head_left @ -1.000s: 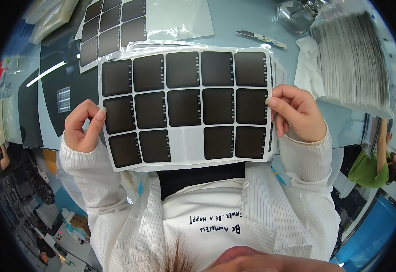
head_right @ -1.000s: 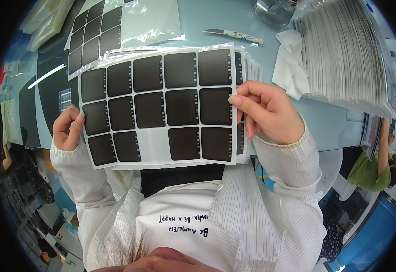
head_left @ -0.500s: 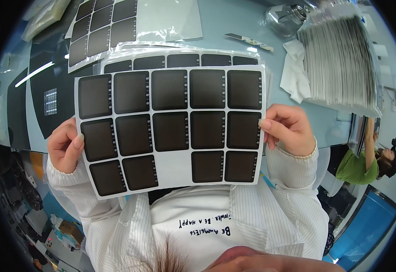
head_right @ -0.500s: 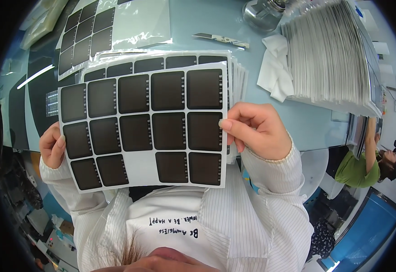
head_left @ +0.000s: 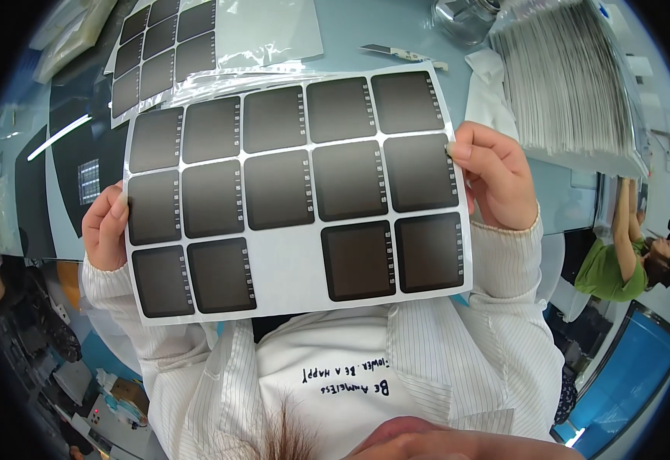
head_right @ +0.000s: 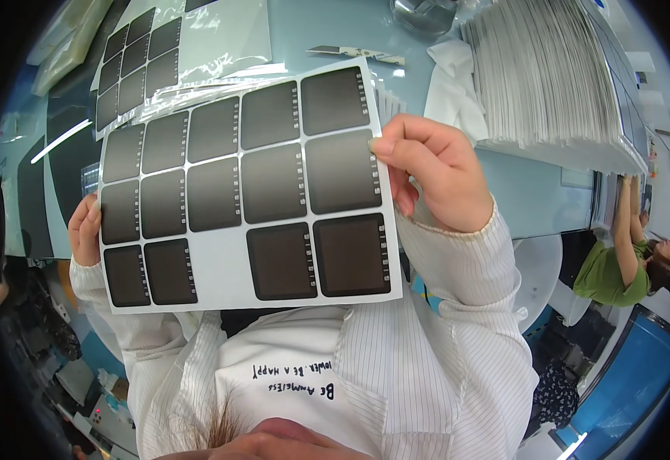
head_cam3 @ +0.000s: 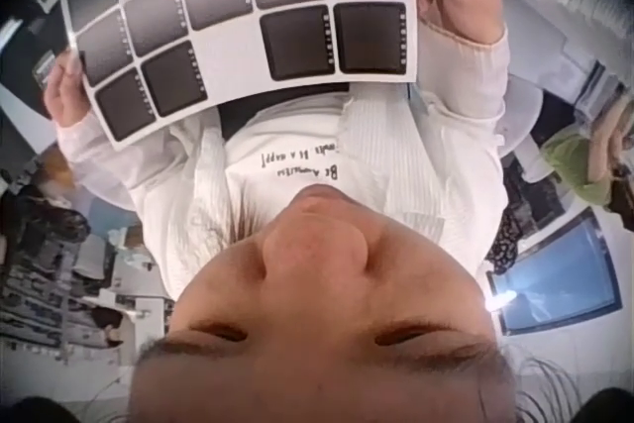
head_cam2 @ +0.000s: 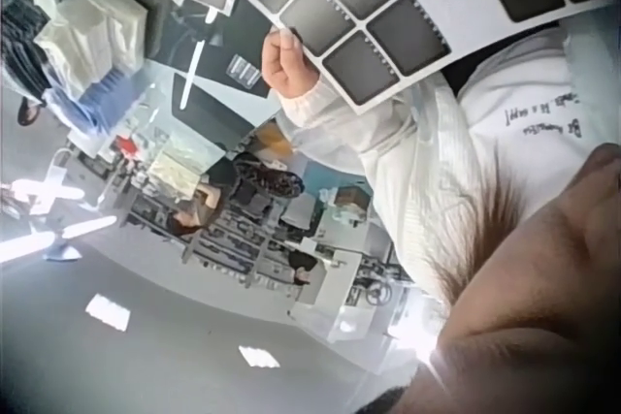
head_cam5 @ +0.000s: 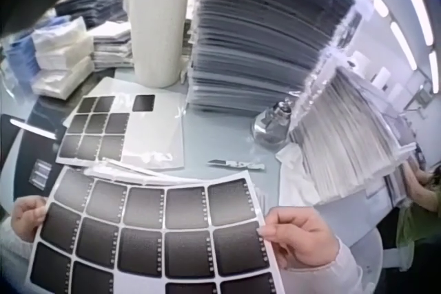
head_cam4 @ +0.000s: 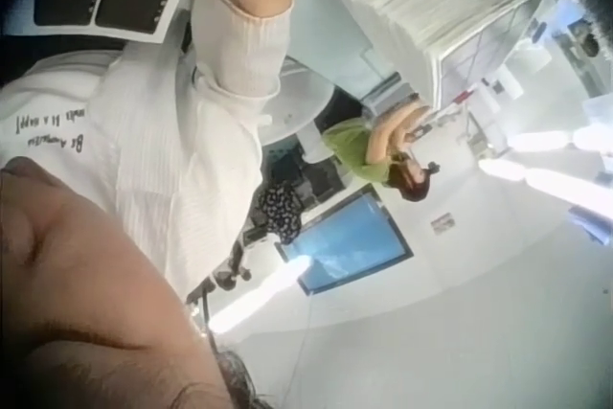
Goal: Picking up individual solar cell sheets from a stack, inspecting them, cleaning them with a white cloth, and restacking them.
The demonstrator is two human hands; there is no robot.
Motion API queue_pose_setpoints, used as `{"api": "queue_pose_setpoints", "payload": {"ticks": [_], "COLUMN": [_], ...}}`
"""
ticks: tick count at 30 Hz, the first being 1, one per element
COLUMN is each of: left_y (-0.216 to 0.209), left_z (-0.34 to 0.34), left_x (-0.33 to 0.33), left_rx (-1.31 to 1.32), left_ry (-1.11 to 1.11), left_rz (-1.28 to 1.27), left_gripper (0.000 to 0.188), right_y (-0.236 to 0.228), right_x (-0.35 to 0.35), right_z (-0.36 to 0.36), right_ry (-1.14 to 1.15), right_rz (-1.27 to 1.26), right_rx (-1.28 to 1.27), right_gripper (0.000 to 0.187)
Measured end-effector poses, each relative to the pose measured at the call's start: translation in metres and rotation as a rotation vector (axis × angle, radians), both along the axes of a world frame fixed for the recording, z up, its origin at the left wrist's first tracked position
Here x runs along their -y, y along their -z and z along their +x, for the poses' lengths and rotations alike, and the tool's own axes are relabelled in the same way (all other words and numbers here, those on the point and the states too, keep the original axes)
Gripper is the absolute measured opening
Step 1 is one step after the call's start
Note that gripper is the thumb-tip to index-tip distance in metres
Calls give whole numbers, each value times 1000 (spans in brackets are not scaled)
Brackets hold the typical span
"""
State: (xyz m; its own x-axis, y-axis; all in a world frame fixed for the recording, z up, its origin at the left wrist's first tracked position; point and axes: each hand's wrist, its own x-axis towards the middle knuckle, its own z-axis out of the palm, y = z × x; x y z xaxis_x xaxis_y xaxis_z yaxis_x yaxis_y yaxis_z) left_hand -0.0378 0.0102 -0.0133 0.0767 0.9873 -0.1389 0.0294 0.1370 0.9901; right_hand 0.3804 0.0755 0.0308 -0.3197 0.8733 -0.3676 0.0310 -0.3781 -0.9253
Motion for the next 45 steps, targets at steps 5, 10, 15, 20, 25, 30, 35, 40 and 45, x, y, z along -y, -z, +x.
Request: {"api": "queue_pose_setpoints", "payload": {"ticks": [5,10,15,20,25,30,35,40,45], "left_y": [2,-2,-11,-11,-19,-17,-9,-6,2], "left_z": [-8,1,13,20,23,36,36,33,34], "left_x": [-7,-10,-13,-19,-19,-17,-17,-12,-18], "left_rx": [53,26,-106,-176,-287,-549,-589,-550,-450], "left_ry": [35,36,76,145,169,139,133,117,113], "left_rz": [-52,-49,-31,10,39,113,242,211,267], "left_gripper": [19,18,21,20,21,21,19,18,18], "right_y": [-1,-2,2,0,3,2,-36,-53,-25], "right_x": [-3,-1,-2,0,-1,-2,-14,-60,-146], "right_z": [5,5,10,14,12,12,2,-44,-117], "right_ry": [11,20,47,33,-7,-203,-301,-527,-632], "right_rz": [9,41,35,55,73,224,528,1070,1279], "right_rx": [-42,-28,-53,27,71,477,758,766,959], "right_gripper": [17,16,17,18,17,14,14,17,37]}}
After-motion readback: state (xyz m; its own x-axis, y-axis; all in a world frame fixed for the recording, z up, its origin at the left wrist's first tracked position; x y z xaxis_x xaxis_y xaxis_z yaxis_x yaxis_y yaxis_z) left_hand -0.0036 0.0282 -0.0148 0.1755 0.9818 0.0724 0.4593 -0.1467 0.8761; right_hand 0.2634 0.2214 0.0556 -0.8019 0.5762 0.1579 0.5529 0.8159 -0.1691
